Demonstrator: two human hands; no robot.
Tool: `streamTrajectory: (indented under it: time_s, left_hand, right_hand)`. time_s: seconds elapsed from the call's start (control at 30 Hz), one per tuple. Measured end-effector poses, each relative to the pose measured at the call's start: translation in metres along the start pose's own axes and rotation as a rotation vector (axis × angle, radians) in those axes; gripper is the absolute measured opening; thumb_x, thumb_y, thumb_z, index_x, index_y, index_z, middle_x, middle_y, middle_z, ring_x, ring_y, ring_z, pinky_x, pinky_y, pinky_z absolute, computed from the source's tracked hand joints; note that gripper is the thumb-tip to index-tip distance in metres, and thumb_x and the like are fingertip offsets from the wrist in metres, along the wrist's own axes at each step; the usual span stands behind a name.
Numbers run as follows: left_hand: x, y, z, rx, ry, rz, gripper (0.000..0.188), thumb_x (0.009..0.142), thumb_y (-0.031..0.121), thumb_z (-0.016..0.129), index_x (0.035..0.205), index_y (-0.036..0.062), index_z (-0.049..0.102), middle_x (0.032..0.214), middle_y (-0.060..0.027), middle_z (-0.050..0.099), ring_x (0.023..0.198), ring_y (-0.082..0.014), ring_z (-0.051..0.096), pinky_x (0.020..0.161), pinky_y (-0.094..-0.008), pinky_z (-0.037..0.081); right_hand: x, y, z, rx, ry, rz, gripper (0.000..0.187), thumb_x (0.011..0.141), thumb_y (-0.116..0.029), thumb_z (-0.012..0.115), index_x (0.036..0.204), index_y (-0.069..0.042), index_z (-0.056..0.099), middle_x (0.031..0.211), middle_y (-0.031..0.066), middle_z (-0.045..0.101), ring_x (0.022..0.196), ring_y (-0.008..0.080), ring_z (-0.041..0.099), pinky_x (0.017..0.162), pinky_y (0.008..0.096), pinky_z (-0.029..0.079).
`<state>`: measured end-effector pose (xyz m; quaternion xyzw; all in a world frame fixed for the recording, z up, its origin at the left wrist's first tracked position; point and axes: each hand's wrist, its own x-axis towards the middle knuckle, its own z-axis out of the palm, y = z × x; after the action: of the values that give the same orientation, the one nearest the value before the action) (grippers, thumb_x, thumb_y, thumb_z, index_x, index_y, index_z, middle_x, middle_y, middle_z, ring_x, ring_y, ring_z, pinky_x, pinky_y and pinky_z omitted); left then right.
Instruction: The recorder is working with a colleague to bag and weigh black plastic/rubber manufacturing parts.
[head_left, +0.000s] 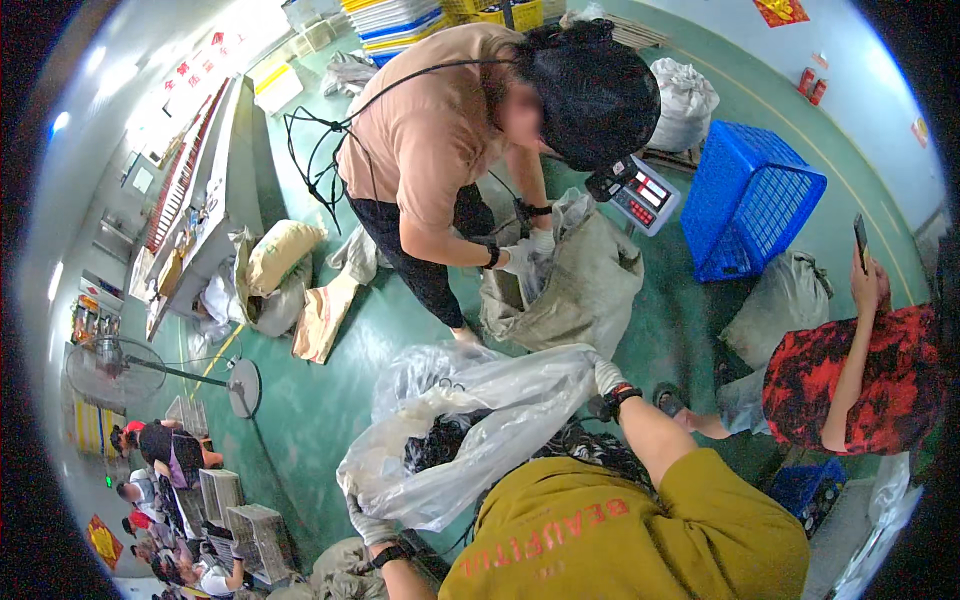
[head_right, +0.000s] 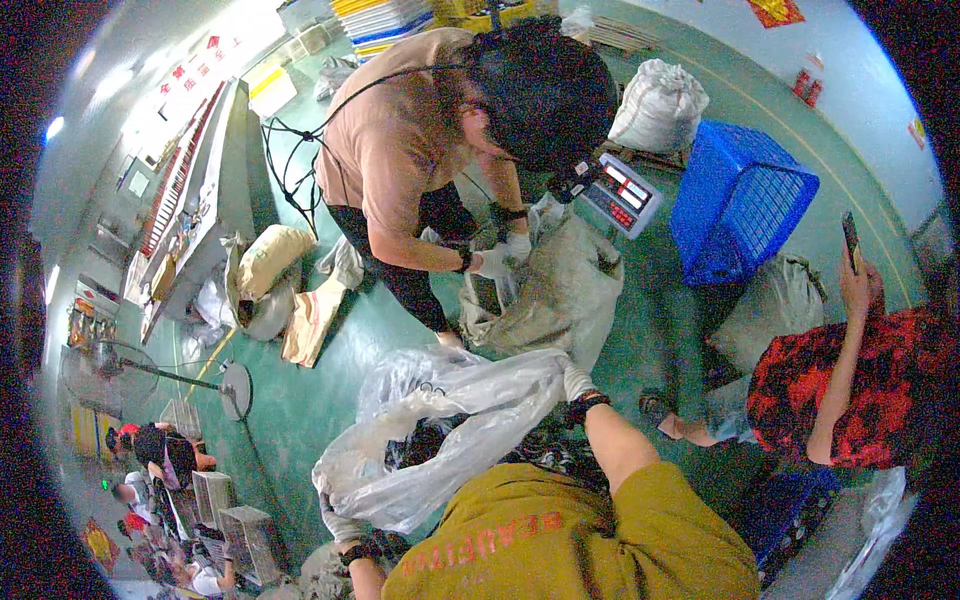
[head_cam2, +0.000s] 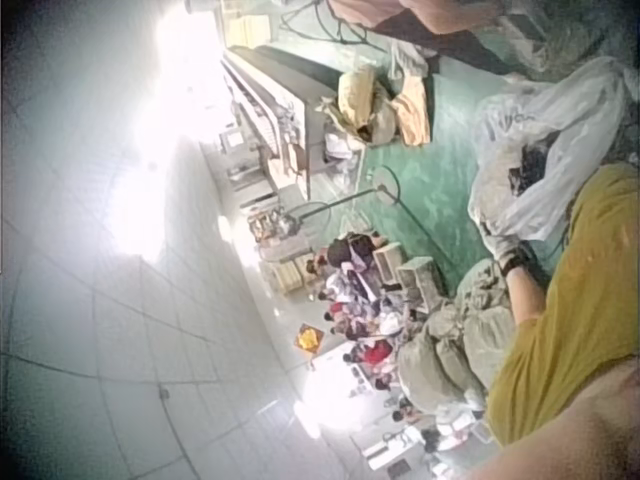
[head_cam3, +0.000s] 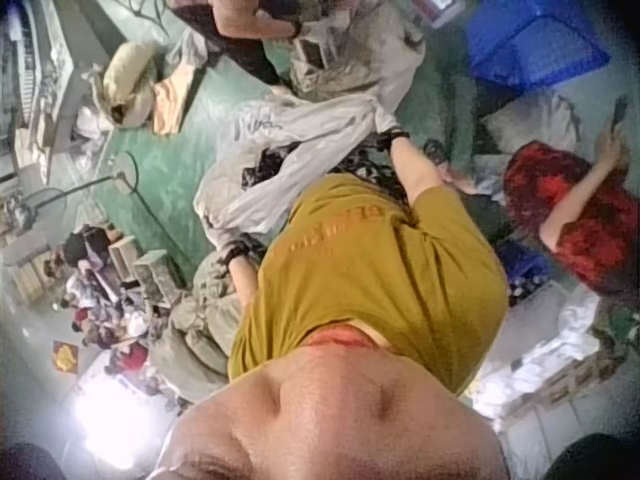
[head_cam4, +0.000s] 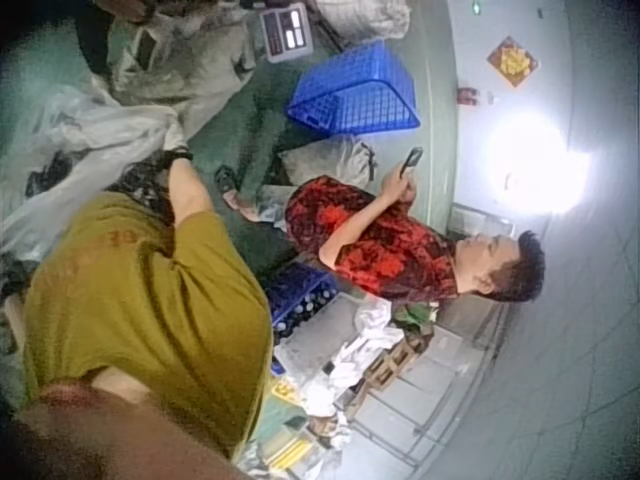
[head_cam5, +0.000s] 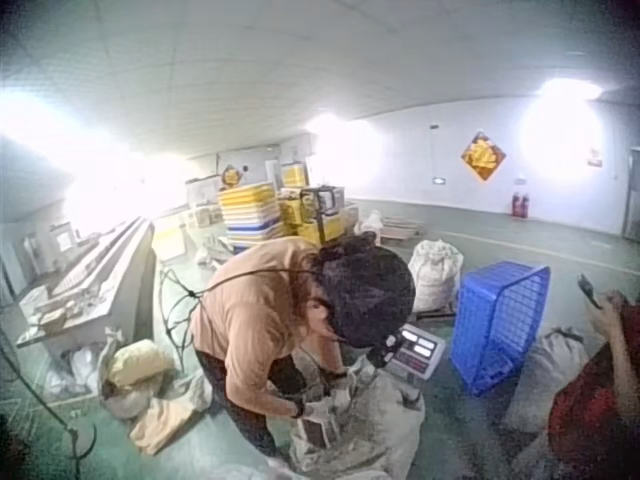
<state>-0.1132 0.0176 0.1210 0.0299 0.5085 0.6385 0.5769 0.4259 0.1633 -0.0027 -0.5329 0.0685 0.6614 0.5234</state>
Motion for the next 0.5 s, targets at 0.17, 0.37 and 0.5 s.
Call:
streamTrajectory:
  time_s: [0.17, 0.37, 0.5]
  left_hand:
    - [-0.013, 0.003, -0.012, -0.065, 0.009, -0.037, 0.059, 0.085, 0.048, 0.049, 0.128, 0.008, 0.047, 0.127, -0.0115, 0.051, 0.114, -0.0302, 0.049, 0.097, -0.0434, 0.038]
    - [-0.029, 0.004, 0.086, 0.233, 0.115, 0.103, 0.046, 0.091, 0.039, 0.042, 0.122, 0.0071, 0.053, 0.115, -0.009, 0.059, 0.099, -0.0246, 0.058, 0.087, -0.0395, 0.046]
    - [-0.021, -0.001, -0.04, 0.165, 0.122, 0.197, 0.056, 0.087, 0.044, 0.049, 0.13, 0.0085, 0.046, 0.129, -0.012, 0.05, 0.111, -0.0318, 0.051, 0.094, -0.0446, 0.043]
  right_hand:
    - [0.027, 0.016, -0.015, -0.2, 0.031, -0.041, 0.052, 0.083, -0.031, 0.063, 0.122, 0.0, 0.049, 0.109, 0.0163, 0.059, 0.094, 0.0274, 0.058, 0.087, 0.0382, 0.047]
    - [0.118, 0.013, -0.126, -0.803, -0.119, -0.717, 0.049, 0.088, -0.04, 0.051, 0.118, -0.002, 0.055, 0.113, 0.0115, 0.059, 0.101, 0.0236, 0.055, 0.091, 0.035, 0.043]
    - [-0.009, -0.003, 0.021, -0.073, -0.312, 0.091, 0.048, 0.085, -0.04, 0.058, 0.118, -0.006, 0.053, 0.104, 0.0095, 0.058, 0.093, 0.0231, 0.055, 0.085, 0.0379, 0.047]
